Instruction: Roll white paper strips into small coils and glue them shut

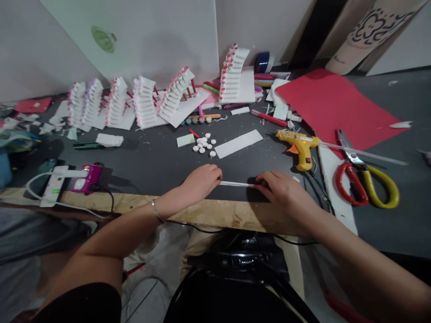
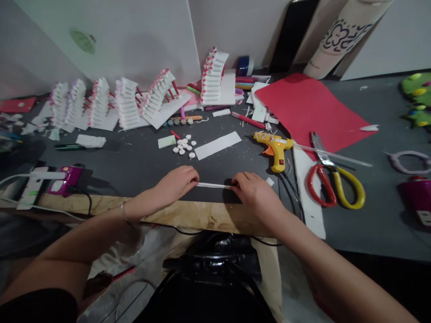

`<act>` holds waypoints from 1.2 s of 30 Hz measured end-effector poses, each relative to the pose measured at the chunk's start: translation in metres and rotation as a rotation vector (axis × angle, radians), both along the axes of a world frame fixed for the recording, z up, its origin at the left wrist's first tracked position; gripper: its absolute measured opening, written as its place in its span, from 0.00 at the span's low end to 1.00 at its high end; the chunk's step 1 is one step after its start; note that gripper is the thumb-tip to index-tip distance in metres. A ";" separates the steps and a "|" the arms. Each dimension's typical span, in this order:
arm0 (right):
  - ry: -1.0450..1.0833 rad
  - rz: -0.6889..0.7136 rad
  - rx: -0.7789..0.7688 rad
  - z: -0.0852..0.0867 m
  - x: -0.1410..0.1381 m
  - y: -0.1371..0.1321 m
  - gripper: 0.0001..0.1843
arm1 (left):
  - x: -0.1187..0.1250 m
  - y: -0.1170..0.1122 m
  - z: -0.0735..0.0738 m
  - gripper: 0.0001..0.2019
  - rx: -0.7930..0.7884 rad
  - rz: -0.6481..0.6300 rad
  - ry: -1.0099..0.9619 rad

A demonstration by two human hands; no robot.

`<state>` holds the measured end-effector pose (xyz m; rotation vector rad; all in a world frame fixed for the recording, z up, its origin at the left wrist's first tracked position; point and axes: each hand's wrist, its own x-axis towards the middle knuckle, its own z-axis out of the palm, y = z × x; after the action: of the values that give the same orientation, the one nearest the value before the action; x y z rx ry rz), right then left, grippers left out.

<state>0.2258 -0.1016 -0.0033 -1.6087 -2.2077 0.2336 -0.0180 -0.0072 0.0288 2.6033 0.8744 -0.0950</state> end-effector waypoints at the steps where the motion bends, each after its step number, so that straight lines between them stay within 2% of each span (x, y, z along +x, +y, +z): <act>1: 0.008 0.004 -0.019 -0.001 0.001 0.002 0.09 | 0.000 0.000 -0.001 0.06 0.008 -0.011 0.003; 6: -0.069 0.100 -0.035 0.003 0.001 0.007 0.09 | 0.000 -0.007 -0.009 0.06 0.114 -0.063 -0.019; 11: -0.238 0.109 0.004 0.008 -0.007 -0.002 0.09 | -0.006 -0.012 -0.015 0.07 0.184 -0.073 -0.048; 17: -0.155 0.115 0.063 -0.001 -0.008 -0.005 0.10 | -0.007 -0.017 -0.017 0.07 0.174 -0.052 -0.079; 19: -0.023 0.084 0.053 0.002 -0.005 0.000 0.10 | -0.003 -0.018 -0.016 0.06 0.157 0.004 -0.115; 21: 0.174 -0.011 0.012 0.014 -0.001 0.011 0.08 | 0.003 -0.016 -0.013 0.05 0.087 0.130 -0.188; 25: 0.610 -0.269 -0.063 0.049 0.007 0.046 0.06 | 0.025 -0.002 -0.006 0.02 -0.295 0.364 -0.588; 28: 1.084 -0.368 -0.167 0.064 0.010 0.080 0.11 | 0.046 0.015 -0.004 0.05 -0.569 0.475 -0.911; 29: 1.298 -0.389 -0.211 0.065 0.010 0.092 0.12 | 0.053 0.021 -0.004 0.08 -0.643 0.518 -0.987; 30: 1.380 -0.383 -0.200 0.065 0.009 0.102 0.14 | 0.059 0.026 -0.005 0.10 -0.702 0.554 -1.050; 33: 1.515 -0.333 -0.158 0.055 0.006 0.125 0.18 | 0.072 0.035 -0.012 0.13 -0.800 0.574 -1.128; 36: 1.635 -0.306 -0.164 0.036 0.001 0.134 0.21 | 0.075 0.035 -0.022 0.15 -0.824 0.548 -1.114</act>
<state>0.2273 0.0322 0.0325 -1.0045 -0.6773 1.1328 0.0573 0.0281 0.0070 1.2431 0.7906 0.8550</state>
